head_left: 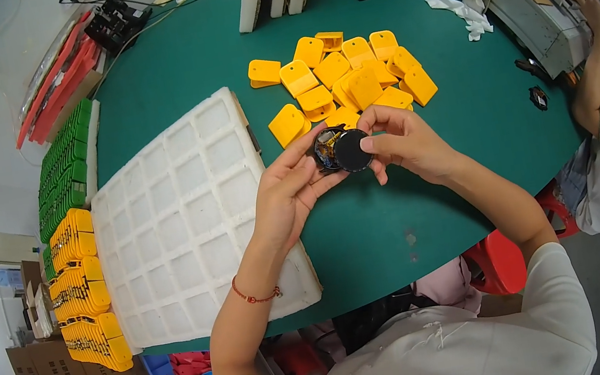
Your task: The person assembles yellow plastic casings onto small circular electronic components by hand.
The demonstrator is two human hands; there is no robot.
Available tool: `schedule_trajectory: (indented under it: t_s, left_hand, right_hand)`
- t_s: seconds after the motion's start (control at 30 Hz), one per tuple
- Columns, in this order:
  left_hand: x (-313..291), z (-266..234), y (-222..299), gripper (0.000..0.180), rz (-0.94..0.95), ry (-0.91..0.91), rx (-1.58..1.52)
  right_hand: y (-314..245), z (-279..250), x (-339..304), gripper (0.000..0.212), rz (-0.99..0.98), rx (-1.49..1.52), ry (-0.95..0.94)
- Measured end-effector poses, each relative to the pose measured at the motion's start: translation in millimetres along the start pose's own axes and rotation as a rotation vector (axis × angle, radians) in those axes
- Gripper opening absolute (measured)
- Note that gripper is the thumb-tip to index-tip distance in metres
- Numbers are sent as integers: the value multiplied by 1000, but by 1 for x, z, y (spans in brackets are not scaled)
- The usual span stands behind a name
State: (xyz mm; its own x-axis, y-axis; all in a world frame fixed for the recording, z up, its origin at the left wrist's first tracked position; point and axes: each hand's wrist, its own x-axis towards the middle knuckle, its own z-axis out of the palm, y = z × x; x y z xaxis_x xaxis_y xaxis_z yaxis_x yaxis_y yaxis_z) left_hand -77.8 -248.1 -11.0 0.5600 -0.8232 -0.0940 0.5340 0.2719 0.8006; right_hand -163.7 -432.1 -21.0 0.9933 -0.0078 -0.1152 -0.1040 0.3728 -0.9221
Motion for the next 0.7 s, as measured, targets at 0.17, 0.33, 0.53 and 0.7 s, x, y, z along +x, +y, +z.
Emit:
schedule_trajectory:
  t_s: [0.17,0.33,0.53,0.7]
  left_hand:
    - [-2,7,1,38,-22,-4,67]
    - [-3,4,-2,38,-27,-2,105]
    - [-3,2,-4,38,-17,-24,114]
    - [-3,1,-5,38,-11,-30,122]
  right_hand:
    - [-3,4,0,13,-95,-9,43]
    - [1,6,-1,13,-156,-50,70]
    - [4,5,-1,13,-199,-60,70]
    - [5,5,-1,12,-216,-94,77]
